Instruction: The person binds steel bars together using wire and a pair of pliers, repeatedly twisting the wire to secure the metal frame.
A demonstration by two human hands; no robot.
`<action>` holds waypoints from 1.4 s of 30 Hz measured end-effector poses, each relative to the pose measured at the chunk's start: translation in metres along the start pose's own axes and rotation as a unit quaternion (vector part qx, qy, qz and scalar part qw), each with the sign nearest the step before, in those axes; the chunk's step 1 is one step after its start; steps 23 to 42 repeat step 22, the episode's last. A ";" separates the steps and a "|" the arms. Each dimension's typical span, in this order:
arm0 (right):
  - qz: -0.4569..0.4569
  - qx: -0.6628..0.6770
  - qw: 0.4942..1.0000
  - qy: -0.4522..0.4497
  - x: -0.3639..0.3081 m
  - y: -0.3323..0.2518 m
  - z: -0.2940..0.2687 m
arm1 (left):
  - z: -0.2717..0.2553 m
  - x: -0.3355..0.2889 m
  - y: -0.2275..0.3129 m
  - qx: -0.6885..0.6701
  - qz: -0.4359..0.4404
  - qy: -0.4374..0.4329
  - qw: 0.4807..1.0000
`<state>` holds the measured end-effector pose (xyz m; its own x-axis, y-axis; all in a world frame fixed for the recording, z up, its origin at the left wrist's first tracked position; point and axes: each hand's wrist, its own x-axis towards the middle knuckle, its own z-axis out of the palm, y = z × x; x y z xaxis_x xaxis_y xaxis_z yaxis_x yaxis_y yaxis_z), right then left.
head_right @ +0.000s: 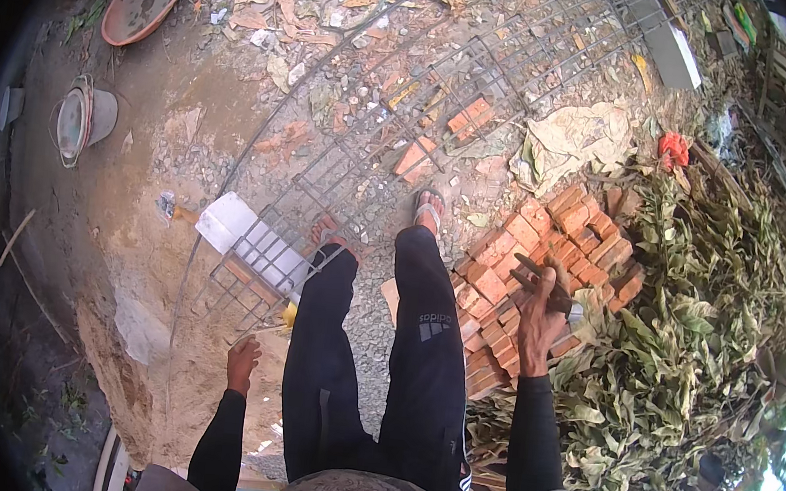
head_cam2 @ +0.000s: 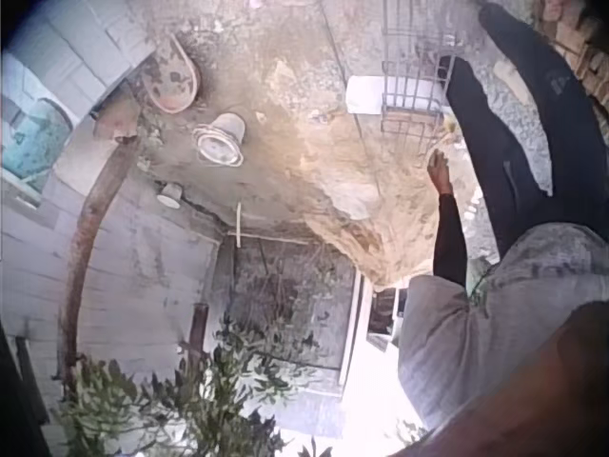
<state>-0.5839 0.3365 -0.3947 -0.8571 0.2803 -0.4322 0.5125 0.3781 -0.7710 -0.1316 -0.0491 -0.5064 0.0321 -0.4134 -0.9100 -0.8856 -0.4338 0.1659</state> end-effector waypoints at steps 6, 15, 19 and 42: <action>-0.115 -0.036 0.973 -0.197 0.131 0.030 0.084 | 0.028 -0.021 0.037 -0.029 0.000 0.010 1.000; -0.070 -0.292 0.915 -0.268 0.245 0.121 0.184 | 0.125 -0.153 0.043 -0.050 -0.033 0.057 0.997; -0.105 -0.276 0.924 -0.244 0.268 0.149 0.159 | 0.192 -0.207 0.048 -0.009 -0.105 0.073 0.992; -0.005 -0.281 0.879 -0.386 0.264 0.113 0.137 | 0.205 -0.227 0.076 0.000 -0.060 0.079 0.995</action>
